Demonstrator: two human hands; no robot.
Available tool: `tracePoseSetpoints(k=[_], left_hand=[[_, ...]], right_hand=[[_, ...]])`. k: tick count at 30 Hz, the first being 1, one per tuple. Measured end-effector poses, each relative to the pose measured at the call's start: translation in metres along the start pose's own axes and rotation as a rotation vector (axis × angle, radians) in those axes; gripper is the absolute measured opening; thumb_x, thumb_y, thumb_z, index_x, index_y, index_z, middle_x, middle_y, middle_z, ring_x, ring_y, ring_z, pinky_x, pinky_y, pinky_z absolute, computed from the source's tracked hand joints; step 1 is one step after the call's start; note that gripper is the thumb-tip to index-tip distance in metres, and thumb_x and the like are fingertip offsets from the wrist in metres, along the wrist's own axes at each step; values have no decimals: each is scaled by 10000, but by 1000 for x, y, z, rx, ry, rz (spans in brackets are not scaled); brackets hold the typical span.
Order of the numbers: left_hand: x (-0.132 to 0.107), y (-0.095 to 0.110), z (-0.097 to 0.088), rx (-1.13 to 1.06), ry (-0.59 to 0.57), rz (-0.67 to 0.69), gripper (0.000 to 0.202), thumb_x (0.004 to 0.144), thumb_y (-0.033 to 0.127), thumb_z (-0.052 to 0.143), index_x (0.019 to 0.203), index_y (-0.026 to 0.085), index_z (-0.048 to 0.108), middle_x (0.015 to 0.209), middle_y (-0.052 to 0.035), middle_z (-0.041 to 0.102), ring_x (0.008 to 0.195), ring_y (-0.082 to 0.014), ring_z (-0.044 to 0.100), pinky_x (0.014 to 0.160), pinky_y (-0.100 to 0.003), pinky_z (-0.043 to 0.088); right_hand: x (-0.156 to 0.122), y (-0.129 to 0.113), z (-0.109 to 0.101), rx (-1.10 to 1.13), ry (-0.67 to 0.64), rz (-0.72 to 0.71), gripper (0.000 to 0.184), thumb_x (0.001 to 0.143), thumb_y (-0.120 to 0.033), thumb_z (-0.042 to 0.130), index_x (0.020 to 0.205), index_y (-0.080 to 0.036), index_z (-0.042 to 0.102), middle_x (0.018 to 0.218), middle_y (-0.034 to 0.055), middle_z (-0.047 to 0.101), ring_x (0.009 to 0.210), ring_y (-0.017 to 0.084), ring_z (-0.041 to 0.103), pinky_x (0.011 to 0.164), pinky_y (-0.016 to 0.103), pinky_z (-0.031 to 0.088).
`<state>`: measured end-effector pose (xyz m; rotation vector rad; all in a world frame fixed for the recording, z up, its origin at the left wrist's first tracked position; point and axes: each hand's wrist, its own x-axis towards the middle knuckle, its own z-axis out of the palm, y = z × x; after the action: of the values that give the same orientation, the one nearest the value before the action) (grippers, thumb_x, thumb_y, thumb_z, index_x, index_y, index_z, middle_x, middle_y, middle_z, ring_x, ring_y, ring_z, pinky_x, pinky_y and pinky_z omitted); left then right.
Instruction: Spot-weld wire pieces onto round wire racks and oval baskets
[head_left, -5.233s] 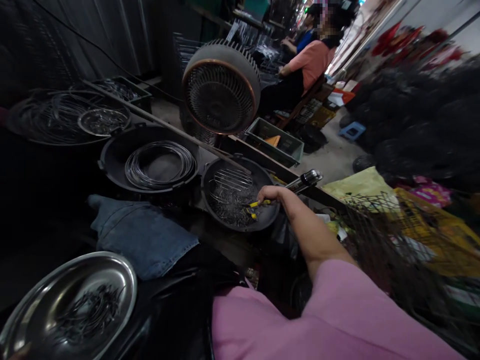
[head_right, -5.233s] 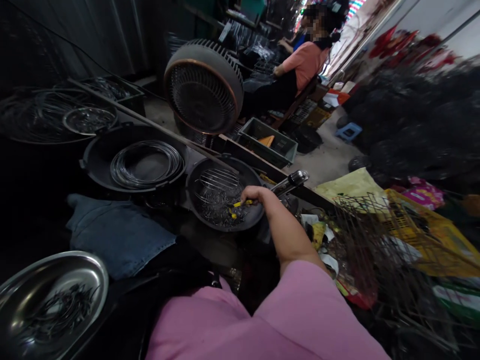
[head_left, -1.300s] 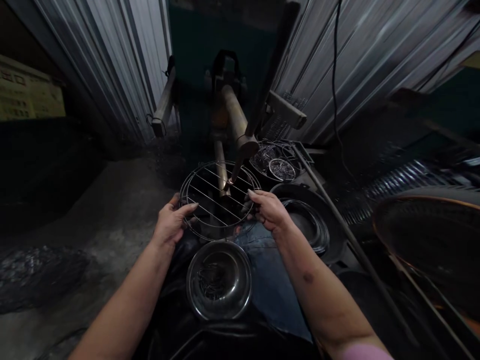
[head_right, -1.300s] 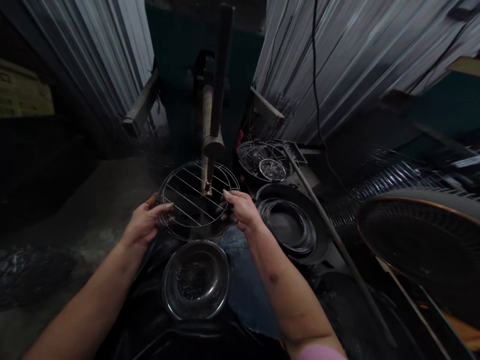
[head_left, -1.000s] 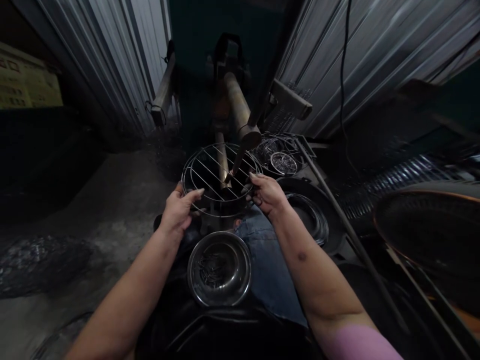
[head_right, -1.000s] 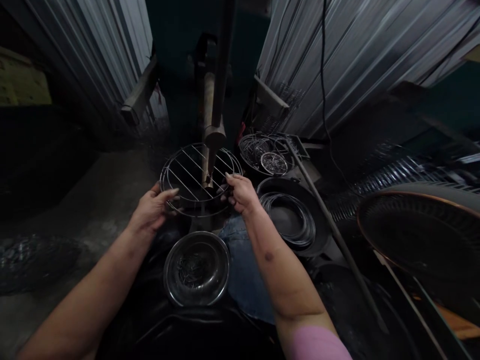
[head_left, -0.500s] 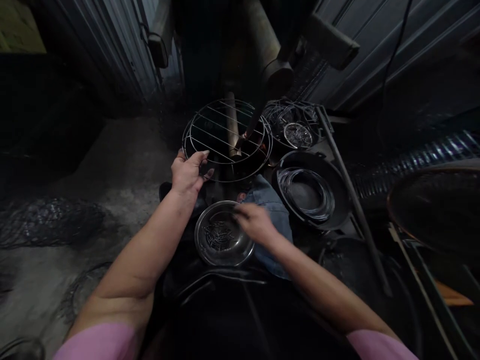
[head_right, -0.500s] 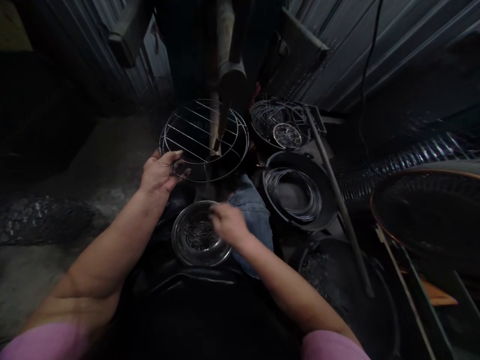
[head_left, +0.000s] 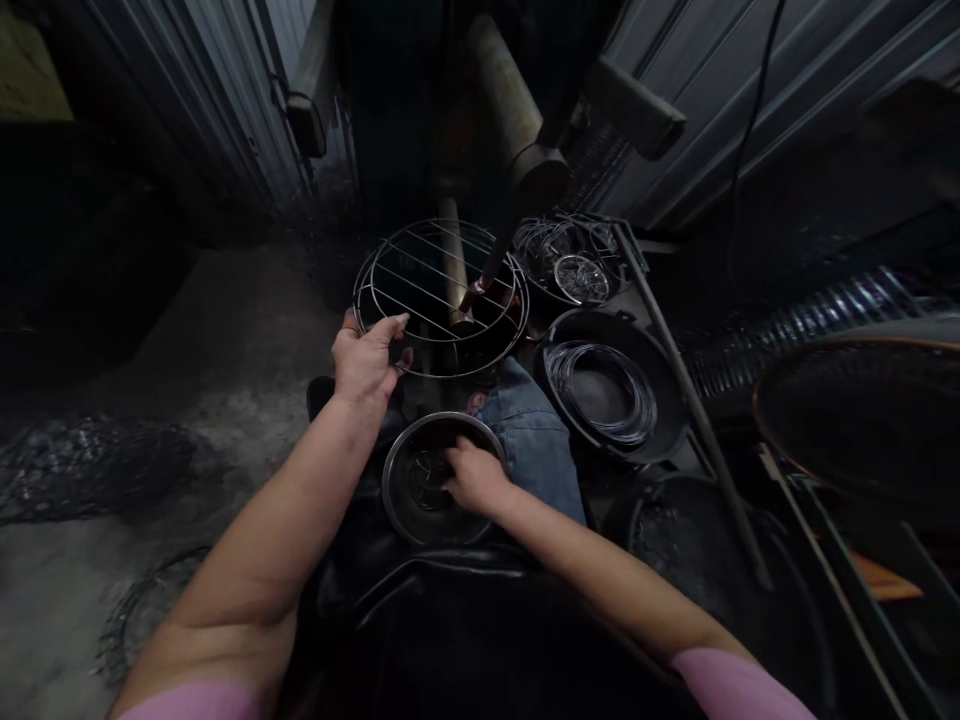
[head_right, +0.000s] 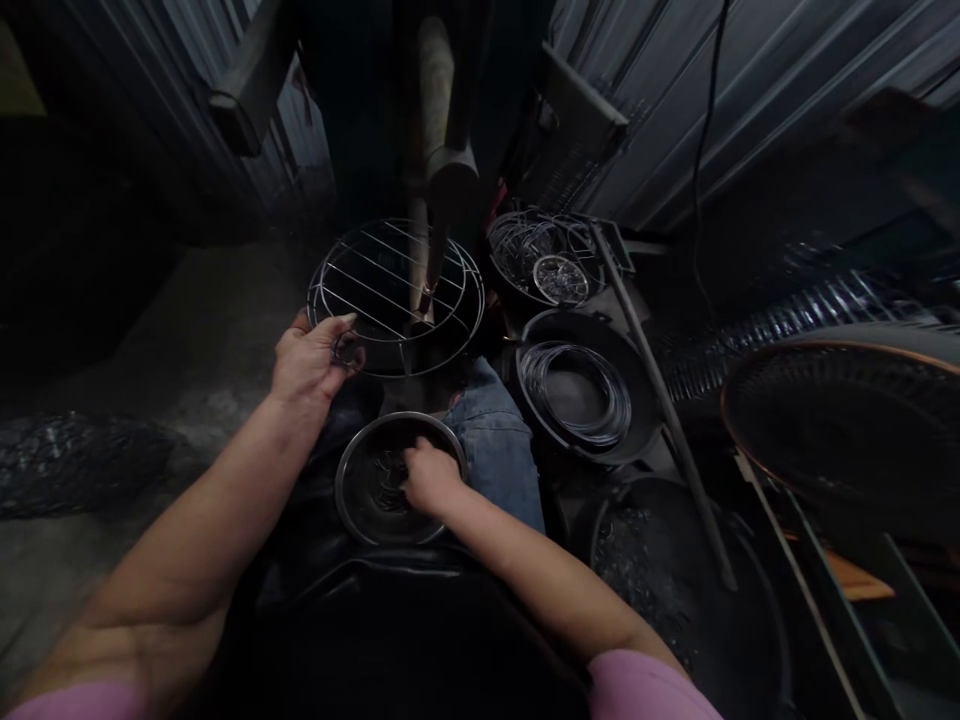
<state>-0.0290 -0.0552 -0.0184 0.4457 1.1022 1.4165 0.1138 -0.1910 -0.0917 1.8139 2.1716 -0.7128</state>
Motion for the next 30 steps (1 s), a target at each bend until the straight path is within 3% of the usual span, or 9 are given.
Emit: tracePoseSetpoints(k=[5,12,15,18,21,25,27,30], left_hand=[[1,-2,2,40,5,12,474,465,214,790,811,205,466,656,58,530,558,-96,504,551,-266,464],[-10,13,-2,32,-42,46,481,478,209,813,866,201,528,719,47,549,586,-107,531,522,-250,461],[-8,18,-6,35,-13,71,490,466,196,813,869,201,535,711,47,547,597,-115,537,508,-246,460],[0,18,-9,45,53,107,482,453,190,808,848,196,532,674,55,539,578,-115,533,487,-236,452],[6,16,-10,53,75,120,468,443,169,797,817,196,517,638,55,543,548,-119,526,453,-228,446],[4,20,-4,107,124,109,419,459,135,774,734,192,464,615,49,561,559,-129,546,446,-239,486],[3,23,2,138,161,123,409,462,94,753,732,187,459,629,54,578,592,-133,569,458,-250,513],[0,26,9,148,216,134,403,476,52,726,739,188,453,609,72,564,635,-139,599,478,-248,535]], right_hand=[[-4,-8,5,19,-41,-33,271,784,-185,522,970,-193,720,1026,97,680,883,212,663,714,276,471],[-25,16,-33,93,-62,-56,267,724,-107,540,849,-186,762,876,89,739,868,212,670,741,259,450],[-33,32,-46,272,24,-58,277,698,-84,546,815,-199,769,855,61,748,835,199,671,744,253,454],[-37,50,-48,591,160,-75,230,722,-157,577,843,-209,765,872,49,745,842,208,667,775,280,477],[-41,67,-39,864,344,21,164,752,-283,602,785,-218,749,793,42,730,788,222,658,747,316,497],[-62,93,-26,854,707,240,163,761,-313,614,796,-202,728,821,61,705,804,223,635,788,331,482],[-78,104,-21,778,697,325,160,771,-277,606,822,-184,725,843,73,694,821,221,633,792,323,476],[-98,111,-19,607,497,442,159,798,-231,589,841,-168,729,857,84,676,834,217,633,793,310,469]])
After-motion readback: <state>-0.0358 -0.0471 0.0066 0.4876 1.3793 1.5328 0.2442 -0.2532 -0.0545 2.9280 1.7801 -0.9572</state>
